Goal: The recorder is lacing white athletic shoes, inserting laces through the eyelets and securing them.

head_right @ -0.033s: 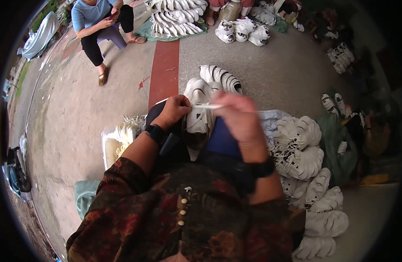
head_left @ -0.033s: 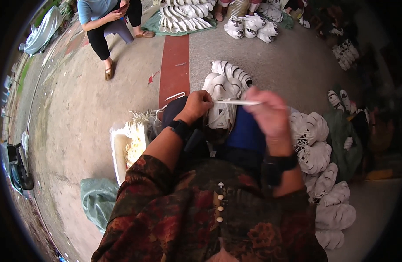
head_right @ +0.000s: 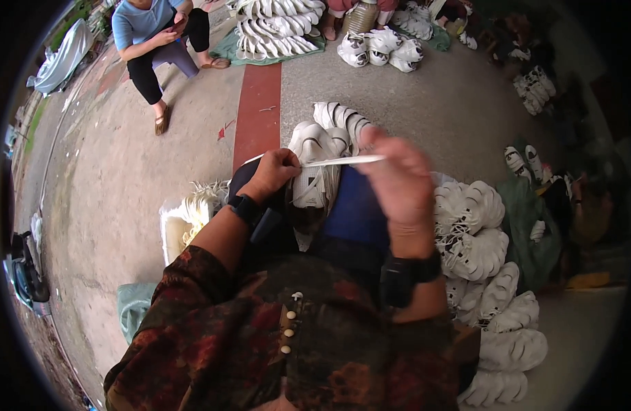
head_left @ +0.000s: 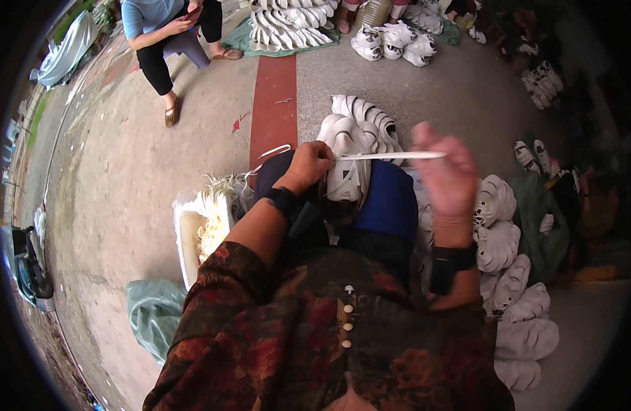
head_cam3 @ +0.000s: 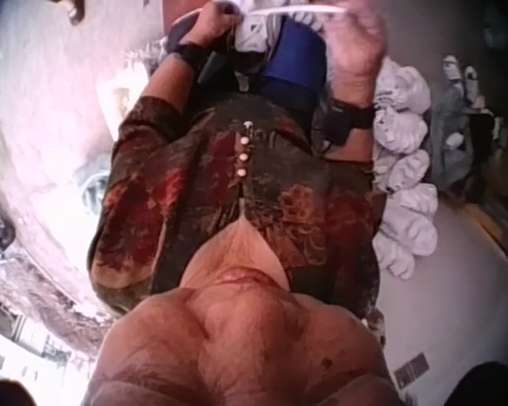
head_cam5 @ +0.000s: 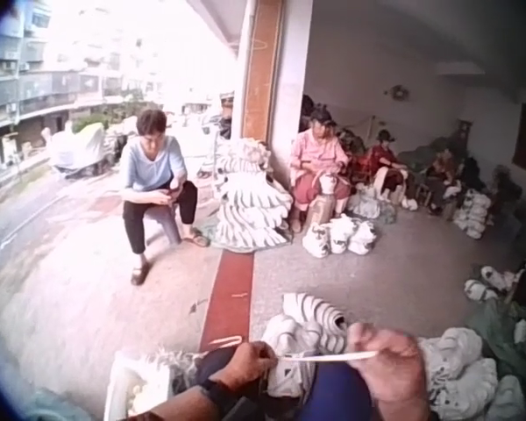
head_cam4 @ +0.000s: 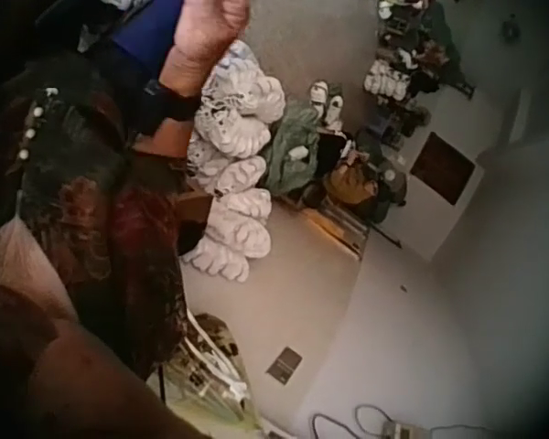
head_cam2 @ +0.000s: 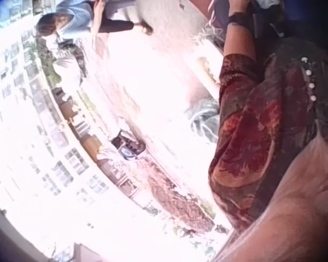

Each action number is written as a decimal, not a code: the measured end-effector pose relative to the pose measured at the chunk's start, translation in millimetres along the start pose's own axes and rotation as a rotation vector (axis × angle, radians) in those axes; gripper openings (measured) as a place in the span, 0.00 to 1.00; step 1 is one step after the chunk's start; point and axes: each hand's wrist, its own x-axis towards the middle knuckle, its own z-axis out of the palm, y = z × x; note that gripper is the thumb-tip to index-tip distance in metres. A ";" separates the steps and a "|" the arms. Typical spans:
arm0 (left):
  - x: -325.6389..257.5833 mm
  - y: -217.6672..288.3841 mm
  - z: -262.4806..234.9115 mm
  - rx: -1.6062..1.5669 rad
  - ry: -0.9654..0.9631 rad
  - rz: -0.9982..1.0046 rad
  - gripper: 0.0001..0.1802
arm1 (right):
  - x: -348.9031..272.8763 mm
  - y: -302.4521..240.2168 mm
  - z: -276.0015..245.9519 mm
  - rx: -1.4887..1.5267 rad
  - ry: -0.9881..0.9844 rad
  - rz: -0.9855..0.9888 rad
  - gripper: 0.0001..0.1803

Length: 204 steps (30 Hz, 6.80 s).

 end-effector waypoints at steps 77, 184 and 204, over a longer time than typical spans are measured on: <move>-63.9 26.5 13.8 0.723 -0.097 0.513 0.22 | 26.9 -194.2 144.4 -0.412 0.094 -0.900 0.08; -102.5 127.6 24.0 -0.148 -0.363 0.407 0.23 | 23.8 169.4 -60.8 -1.627 0.247 0.485 0.21; -121.7 107.4 5.0 0.183 -0.135 0.630 0.14 | -15.7 134.0 -43.2 -1.160 -0.006 0.211 0.06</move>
